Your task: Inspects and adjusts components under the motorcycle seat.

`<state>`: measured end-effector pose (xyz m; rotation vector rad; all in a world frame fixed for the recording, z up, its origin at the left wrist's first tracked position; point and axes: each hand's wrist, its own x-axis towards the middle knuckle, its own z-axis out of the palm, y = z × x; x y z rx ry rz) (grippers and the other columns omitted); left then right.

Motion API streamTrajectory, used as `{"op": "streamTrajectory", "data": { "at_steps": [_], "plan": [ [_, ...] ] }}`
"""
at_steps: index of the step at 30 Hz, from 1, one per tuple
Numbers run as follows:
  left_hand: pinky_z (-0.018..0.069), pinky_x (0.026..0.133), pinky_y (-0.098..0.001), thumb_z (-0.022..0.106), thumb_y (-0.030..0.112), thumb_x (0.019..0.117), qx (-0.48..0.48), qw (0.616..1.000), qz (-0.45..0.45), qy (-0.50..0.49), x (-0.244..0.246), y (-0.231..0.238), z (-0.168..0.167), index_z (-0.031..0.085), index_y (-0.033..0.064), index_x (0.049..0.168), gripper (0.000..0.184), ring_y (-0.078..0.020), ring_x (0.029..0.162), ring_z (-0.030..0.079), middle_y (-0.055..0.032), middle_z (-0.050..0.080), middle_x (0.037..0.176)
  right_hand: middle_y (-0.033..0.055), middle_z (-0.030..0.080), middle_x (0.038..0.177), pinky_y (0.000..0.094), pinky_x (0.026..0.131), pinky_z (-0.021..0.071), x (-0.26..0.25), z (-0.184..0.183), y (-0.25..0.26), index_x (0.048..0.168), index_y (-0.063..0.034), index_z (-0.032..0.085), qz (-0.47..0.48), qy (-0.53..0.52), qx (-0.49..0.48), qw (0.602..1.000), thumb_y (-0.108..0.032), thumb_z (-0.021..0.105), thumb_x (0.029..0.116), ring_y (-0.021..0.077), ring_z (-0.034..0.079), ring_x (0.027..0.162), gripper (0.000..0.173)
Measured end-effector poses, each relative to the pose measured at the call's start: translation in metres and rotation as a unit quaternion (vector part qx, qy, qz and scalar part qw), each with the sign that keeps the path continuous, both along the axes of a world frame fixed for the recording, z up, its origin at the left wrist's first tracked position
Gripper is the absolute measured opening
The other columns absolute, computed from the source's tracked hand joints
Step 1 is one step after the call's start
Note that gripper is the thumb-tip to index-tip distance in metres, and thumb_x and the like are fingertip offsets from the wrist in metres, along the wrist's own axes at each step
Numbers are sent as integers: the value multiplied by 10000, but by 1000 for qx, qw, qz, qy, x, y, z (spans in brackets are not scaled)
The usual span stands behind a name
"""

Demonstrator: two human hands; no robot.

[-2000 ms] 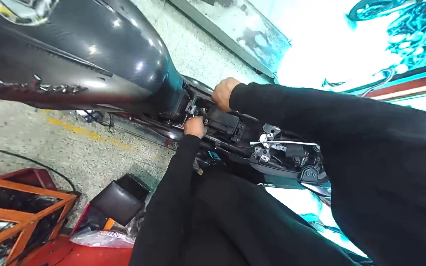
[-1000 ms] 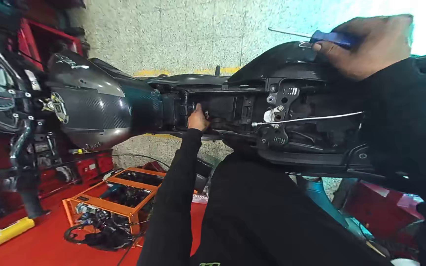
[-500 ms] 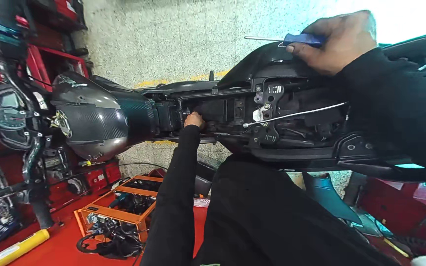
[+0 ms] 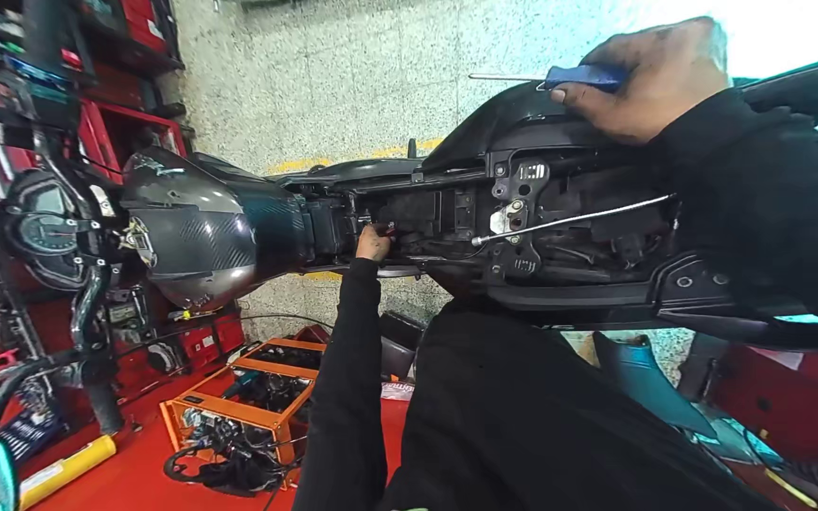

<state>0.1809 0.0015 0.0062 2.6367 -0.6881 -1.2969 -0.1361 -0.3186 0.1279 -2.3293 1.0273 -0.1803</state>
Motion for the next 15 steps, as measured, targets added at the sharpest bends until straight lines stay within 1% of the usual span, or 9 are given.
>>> {"op": "streamTrajectory", "data": {
  "at_steps": [2,4,6,7,9,11,12,13,15],
  "plan": [
    [510,1045,-540,708,126,926,-21,1000,3,3,0,1,0,661,18,1301,393,-326,1166,671,-202,697,1238,288,706,1078,721,866,468,-1,-1,-2,1163,-50,709,1,-4,-4,1000,-679,526,935,498,678,1023,693],
    [541,1000,-497,667,79,948,-62,997,40,21,1,6,-2,634,3,1310,372,-288,1112,693,-188,710,1205,286,706,1074,719,867,468,-1,-2,-2,1166,-51,706,-2,-4,-4,1000,-682,527,933,494,679,1021,696],
    [558,966,-488,625,73,970,-87,993,74,23,-2,14,-7,603,10,1326,362,-277,1078,705,-177,719,1179,278,706,1093,711,885,469,-1,-3,-2,1176,-62,705,-1,4,1,1000,-698,521,928,482,677,1039,707],
    [556,964,-500,606,94,988,-90,993,79,11,-4,16,-9,599,18,1327,347,-285,1075,706,-176,723,1168,277,705,1099,712,887,468,-1,-3,-2,1177,-67,704,-1,9,1,1000,-709,517,923,481,676,1046,715],
    [523,1009,-551,518,197,1057,-74,995,57,-24,-5,19,-11,607,25,1336,339,-335,1134,680,-204,705,1195,276,705,1105,711,889,466,-1,-3,-1,1179,-67,703,1,11,-4,1000,-713,513,921,481,674,1051,721],
    [480,1051,-601,423,325,1104,-46,997,23,-50,-7,14,-8,613,34,1341,420,-383,1197,648,-235,682,1245,275,709,1099,703,882,472,-1,-2,-1,1178,-71,706,0,10,-14,1000,-714,507,922,475,680,1044,720],
    [473,1060,-606,403,337,1109,-40,998,9,-48,-7,15,-7,608,38,1351,436,-389,1211,642,-237,676,1261,277,708,1102,699,887,473,-2,-1,0,1185,-65,705,1,11,-14,1000,-708,508,927,475,680,1047,719],
    [477,1060,-593,409,328,1109,-48,998,1,-36,-7,17,-6,607,41,1356,428,-376,1207,646,-231,677,1261,275,708,1100,691,889,474,-2,0,1,1186,-61,705,3,11,-13,1000,-699,511,934,468,682,1044,712],
    [508,1039,-530,485,313,1091,-92,996,-2,-7,-3,23,-5,619,55,1345,387,-308,1151,675,-187,701,1220,272,711,1080,681,878,481,-1,0,0,1171,-59,708,2,6,-20,1000,-692,516,937,460,687,1024,702]
  ]
}}
